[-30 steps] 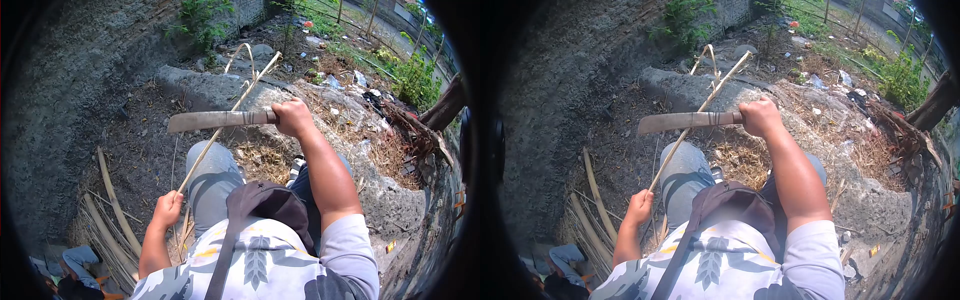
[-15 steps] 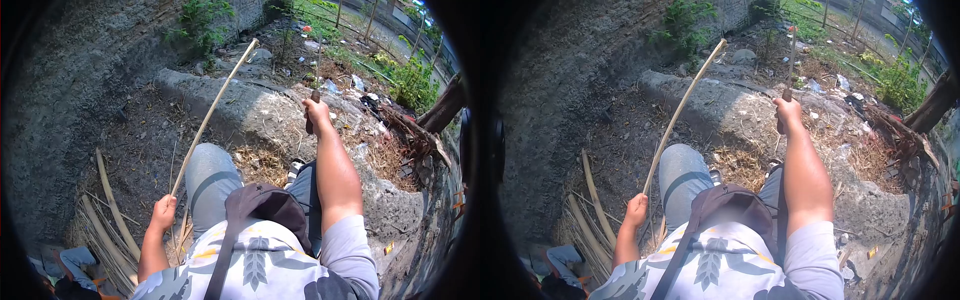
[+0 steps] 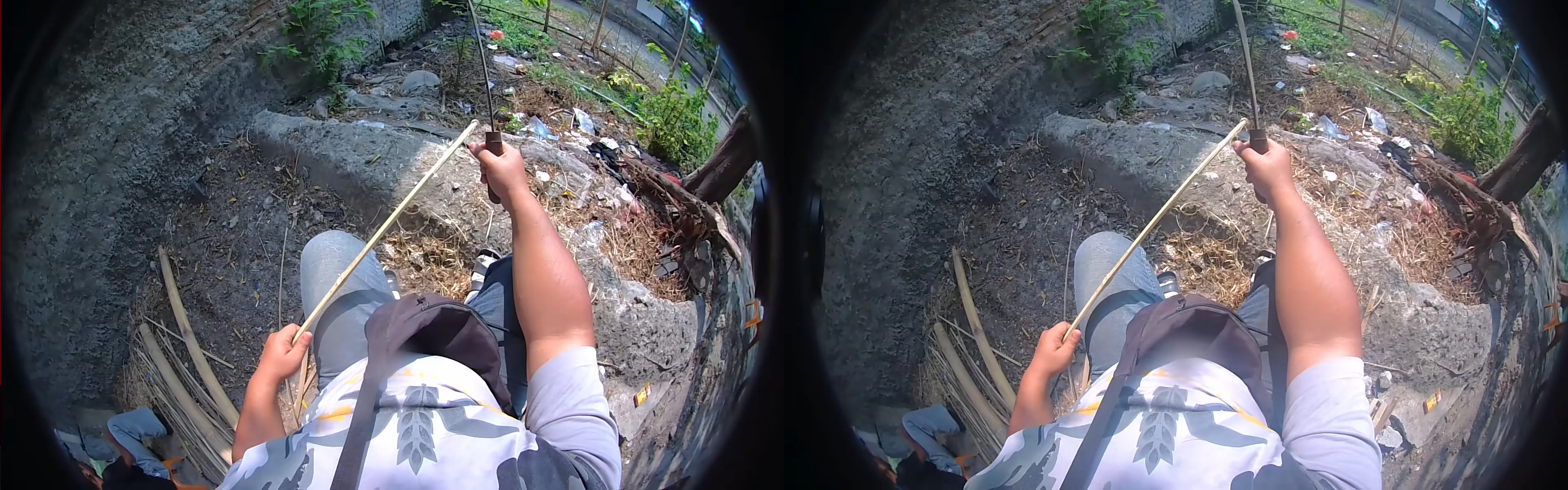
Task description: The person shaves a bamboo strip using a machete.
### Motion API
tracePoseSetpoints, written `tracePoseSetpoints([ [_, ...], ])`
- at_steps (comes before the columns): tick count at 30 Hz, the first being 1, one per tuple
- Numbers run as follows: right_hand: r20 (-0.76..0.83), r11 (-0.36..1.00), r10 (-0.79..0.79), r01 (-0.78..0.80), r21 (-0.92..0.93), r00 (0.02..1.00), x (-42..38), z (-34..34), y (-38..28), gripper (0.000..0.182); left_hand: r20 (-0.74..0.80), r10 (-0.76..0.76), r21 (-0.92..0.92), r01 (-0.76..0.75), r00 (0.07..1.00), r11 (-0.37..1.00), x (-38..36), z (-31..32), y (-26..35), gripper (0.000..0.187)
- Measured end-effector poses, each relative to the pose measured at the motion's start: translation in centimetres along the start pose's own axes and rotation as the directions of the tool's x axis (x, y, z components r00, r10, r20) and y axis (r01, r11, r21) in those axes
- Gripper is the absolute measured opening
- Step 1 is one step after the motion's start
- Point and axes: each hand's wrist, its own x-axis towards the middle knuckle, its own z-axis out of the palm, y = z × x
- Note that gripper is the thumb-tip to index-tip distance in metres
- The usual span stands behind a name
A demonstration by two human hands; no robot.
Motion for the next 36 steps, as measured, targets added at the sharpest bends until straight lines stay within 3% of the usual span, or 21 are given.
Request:
tracePoseSetpoints([
  [4, 0.003, 0.975, -0.145, 0.144, -0.167, 0.989, 1.1, 0.3, 1.9, 0.026, -0.005, 0.019, 0.033, -0.019, 1.000, 0.999, -0.2, -0.2, 1.3, 0.043],
  [8, 0.079, 0.957, -0.143, 0.158, -0.244, 0.987, 1.1, 0.4, 2.2, 0.025, -0.032, 0.050, 0.129, -0.046, 0.998, 0.991, -0.2, -0.2, 1.4, 0.042],
  [10, 0.110, 0.967, -0.128, 0.149, -0.206, 0.986, 0.2, 0.6, 1.1, 0.025, -0.050, 0.042, 0.170, -0.033, 0.998, 0.985, -0.3, -0.2, 1.8, 0.041],
  [17, 0.156, 0.984, -0.144, 0.157, -0.079, 0.977, -1.1, 1.3, -0.2, 0.026, -0.204, 0.305, 0.280, -0.243, 0.930, 0.929, 0.0, 0.7, 0.9, 0.030],
  [19, 0.127, 0.966, -0.228, 0.241, -0.095, 0.965, -1.6, 1.5, -0.2, 0.025, -0.210, 0.342, 0.307, -0.270, 0.916, 0.912, 0.1, 0.7, 0.5, 0.029],
  [26, 0.070, 0.966, -0.219, 0.226, -0.123, 0.973, -2.0, 1.3, -0.8, 0.025, -0.233, 0.318, 0.319, -0.236, 0.919, 0.918, 0.0, 1.3, 1.4, 0.027],
  [29, 0.010, 0.905, -0.361, 0.353, -0.239, 0.932, -1.7, 1.1, -0.2, 0.025, -0.214, 0.272, 0.290, -0.205, 0.938, 0.935, 0.0, 1.1, 1.6, 0.027],
  [31, 0.013, 0.906, -0.366, 0.359, -0.225, 0.931, -1.9, 1.2, -0.5, 0.022, -0.151, 0.230, 0.287, -0.180, 0.961, 0.941, 0.0, 0.3, 1.9, 0.027],
  [34, -0.001, 0.918, -0.355, 0.348, -0.192, 0.935, -1.8, 1.4, -0.3, 0.021, -0.152, 0.250, 0.141, -0.229, 0.956, 0.963, 0.4, 0.1, 1.2, 0.028],
  [36, -0.017, 0.931, -0.329, 0.321, -0.170, 0.944, -1.6, 1.4, 0.0, 0.024, -0.147, 0.179, 0.082, -0.168, 0.973, 0.982, 0.3, 0.1, 1.4, 0.026],
])
